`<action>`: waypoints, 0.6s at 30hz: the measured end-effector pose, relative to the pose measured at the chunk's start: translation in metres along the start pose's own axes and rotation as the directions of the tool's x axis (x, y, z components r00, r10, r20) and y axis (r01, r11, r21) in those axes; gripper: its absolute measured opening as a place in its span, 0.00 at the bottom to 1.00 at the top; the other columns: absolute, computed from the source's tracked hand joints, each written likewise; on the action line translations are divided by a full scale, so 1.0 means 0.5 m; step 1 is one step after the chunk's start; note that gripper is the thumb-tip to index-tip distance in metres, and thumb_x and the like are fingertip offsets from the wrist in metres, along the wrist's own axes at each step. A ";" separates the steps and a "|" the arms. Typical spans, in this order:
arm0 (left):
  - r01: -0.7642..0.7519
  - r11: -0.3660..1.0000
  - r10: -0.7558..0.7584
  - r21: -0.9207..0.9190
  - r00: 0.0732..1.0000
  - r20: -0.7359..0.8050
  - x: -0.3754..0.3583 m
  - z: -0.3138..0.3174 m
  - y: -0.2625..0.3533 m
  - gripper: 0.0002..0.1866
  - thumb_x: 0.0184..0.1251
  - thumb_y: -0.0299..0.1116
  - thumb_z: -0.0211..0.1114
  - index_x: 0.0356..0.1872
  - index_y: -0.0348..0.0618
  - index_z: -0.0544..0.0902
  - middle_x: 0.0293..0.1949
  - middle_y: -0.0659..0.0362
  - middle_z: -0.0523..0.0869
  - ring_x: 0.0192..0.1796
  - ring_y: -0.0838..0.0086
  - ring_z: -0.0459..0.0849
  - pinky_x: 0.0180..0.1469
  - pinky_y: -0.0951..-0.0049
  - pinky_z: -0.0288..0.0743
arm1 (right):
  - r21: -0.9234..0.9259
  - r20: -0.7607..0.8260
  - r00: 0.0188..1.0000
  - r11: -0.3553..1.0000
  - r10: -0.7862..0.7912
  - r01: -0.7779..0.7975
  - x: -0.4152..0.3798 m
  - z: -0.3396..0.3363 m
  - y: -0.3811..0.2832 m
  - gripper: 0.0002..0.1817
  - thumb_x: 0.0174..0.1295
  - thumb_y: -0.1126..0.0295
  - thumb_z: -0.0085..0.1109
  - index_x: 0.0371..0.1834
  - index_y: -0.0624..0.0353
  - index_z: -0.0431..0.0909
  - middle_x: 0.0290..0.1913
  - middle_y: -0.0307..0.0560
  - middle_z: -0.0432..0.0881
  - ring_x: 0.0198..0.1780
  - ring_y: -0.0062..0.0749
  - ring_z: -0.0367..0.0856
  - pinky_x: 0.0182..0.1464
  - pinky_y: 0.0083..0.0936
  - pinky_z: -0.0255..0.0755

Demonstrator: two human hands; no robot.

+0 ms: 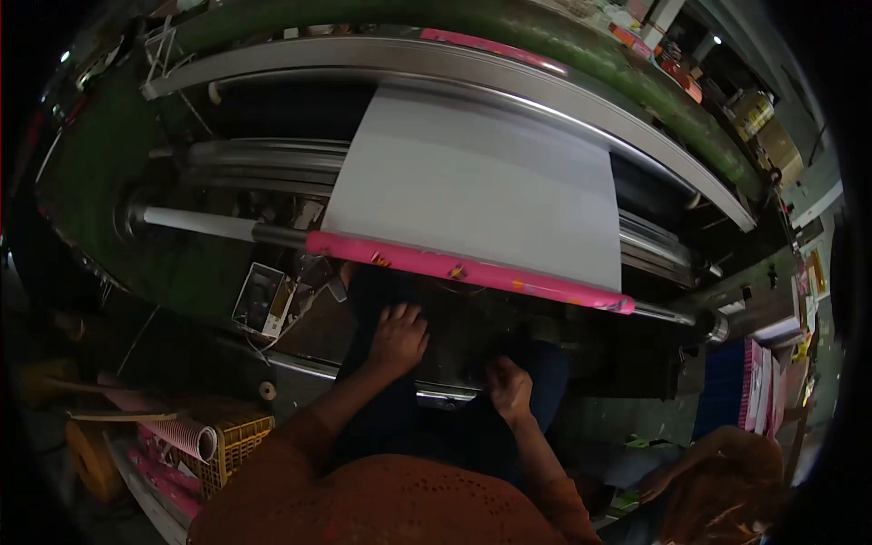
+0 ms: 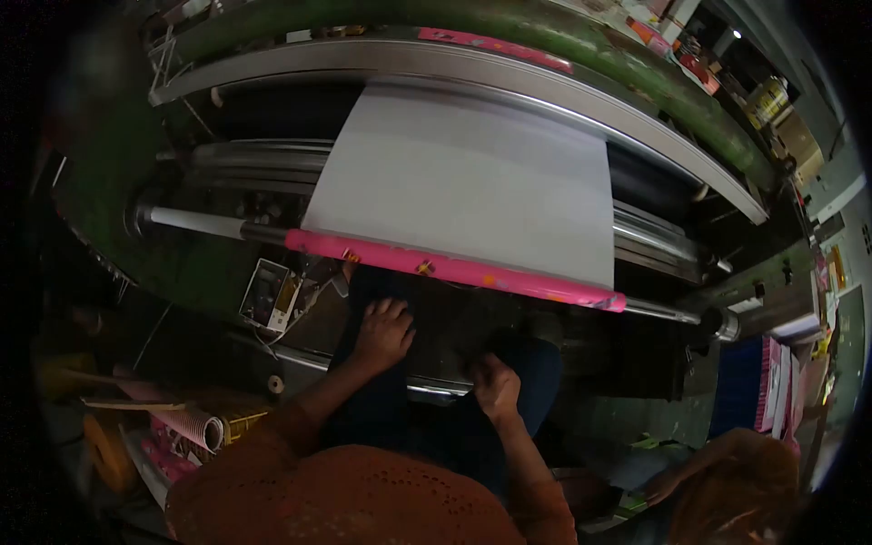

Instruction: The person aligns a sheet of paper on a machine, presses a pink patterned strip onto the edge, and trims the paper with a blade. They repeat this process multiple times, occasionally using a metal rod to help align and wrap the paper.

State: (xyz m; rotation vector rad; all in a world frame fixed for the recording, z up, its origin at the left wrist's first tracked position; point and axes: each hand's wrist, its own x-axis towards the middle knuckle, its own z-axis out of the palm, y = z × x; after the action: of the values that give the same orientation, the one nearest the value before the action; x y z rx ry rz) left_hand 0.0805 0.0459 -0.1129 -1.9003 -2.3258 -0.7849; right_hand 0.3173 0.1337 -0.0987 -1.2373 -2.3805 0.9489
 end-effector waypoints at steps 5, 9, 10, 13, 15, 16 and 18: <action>0.047 0.994 -0.046 -0.102 0.999 0.009 0.003 0.004 -0.011 0.10 0.55 0.38 0.67 0.32 0.43 0.80 0.44 0.56 0.78 0.54 0.61 0.74 0.56 0.59 0.66 | 0.195 0.129 0.990 0.980 -0.055 0.029 0.037 -0.078 -0.087 0.05 0.58 0.77 0.60 0.37 0.62 0.80 0.28 0.48 0.83 0.31 0.30 0.83 0.36 0.24 0.76; -0.074 0.979 0.039 -0.192 0.983 -0.179 0.022 -0.033 -0.012 0.08 0.55 0.35 0.66 0.32 0.43 0.80 0.42 0.56 0.79 0.50 0.61 0.76 0.52 0.59 0.70 | 0.350 -0.027 0.949 0.886 -0.314 0.303 0.145 -0.178 -0.312 0.03 0.55 0.82 0.61 0.31 0.63 0.79 0.26 0.43 0.80 0.28 0.23 0.78 0.34 0.20 0.72; -0.145 0.975 0.109 -0.166 0.972 -0.209 0.029 -0.060 -0.005 0.08 0.56 0.34 0.65 0.33 0.42 0.80 0.42 0.55 0.80 0.50 0.60 0.76 0.52 0.59 0.71 | 0.269 -0.062 0.906 0.867 -0.419 0.420 0.189 -0.182 -0.353 0.03 0.55 0.82 0.61 0.31 0.63 0.79 0.26 0.44 0.80 0.27 0.25 0.78 0.34 0.21 0.72; -0.316 0.945 0.250 -0.082 0.862 -0.441 0.049 -0.139 0.018 0.12 0.55 0.34 0.66 0.39 0.41 0.81 0.46 0.53 0.81 0.54 0.60 0.77 0.56 0.56 0.71 | 0.104 -0.039 0.802 0.796 -0.596 0.596 0.336 -0.139 -0.465 0.02 0.57 0.79 0.60 0.32 0.64 0.79 0.27 0.49 0.81 0.27 0.33 0.79 0.33 0.24 0.73; -0.316 0.948 0.262 -0.034 0.838 -0.478 0.067 -0.196 0.028 0.15 0.54 0.34 0.68 0.42 0.41 0.81 0.48 0.53 0.80 0.56 0.60 0.76 0.59 0.55 0.70 | 0.095 0.054 0.799 0.800 -0.599 0.593 0.426 -0.075 -0.502 0.03 0.57 0.76 0.59 0.32 0.63 0.79 0.28 0.52 0.82 0.28 0.40 0.81 0.34 0.28 0.75; -0.322 0.947 0.286 0.020 0.810 -0.512 0.081 -0.225 0.028 0.18 0.53 0.35 0.69 0.45 0.41 0.81 0.49 0.53 0.80 0.58 0.60 0.76 0.62 0.54 0.68 | 0.090 0.103 0.795 0.802 -0.597 0.591 0.456 -0.047 -0.517 0.04 0.56 0.75 0.59 0.32 0.63 0.80 0.28 0.54 0.82 0.30 0.43 0.82 0.35 0.31 0.76; -0.250 0.968 0.230 0.017 0.863 -0.450 0.111 -0.285 0.029 0.20 0.53 0.37 0.69 0.46 0.39 0.81 0.49 0.52 0.80 0.58 0.61 0.76 0.63 0.55 0.67 | 0.088 0.152 0.793 0.807 -0.591 0.584 0.487 -0.002 -0.531 0.04 0.56 0.73 0.59 0.32 0.62 0.80 0.29 0.55 0.83 0.31 0.47 0.83 0.36 0.34 0.77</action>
State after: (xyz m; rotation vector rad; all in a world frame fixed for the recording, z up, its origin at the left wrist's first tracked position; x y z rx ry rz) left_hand 0.0401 0.0409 0.0350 -1.7408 -1.7720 -1.1086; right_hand 0.0119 0.2213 0.0709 -0.3372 -2.6118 0.9006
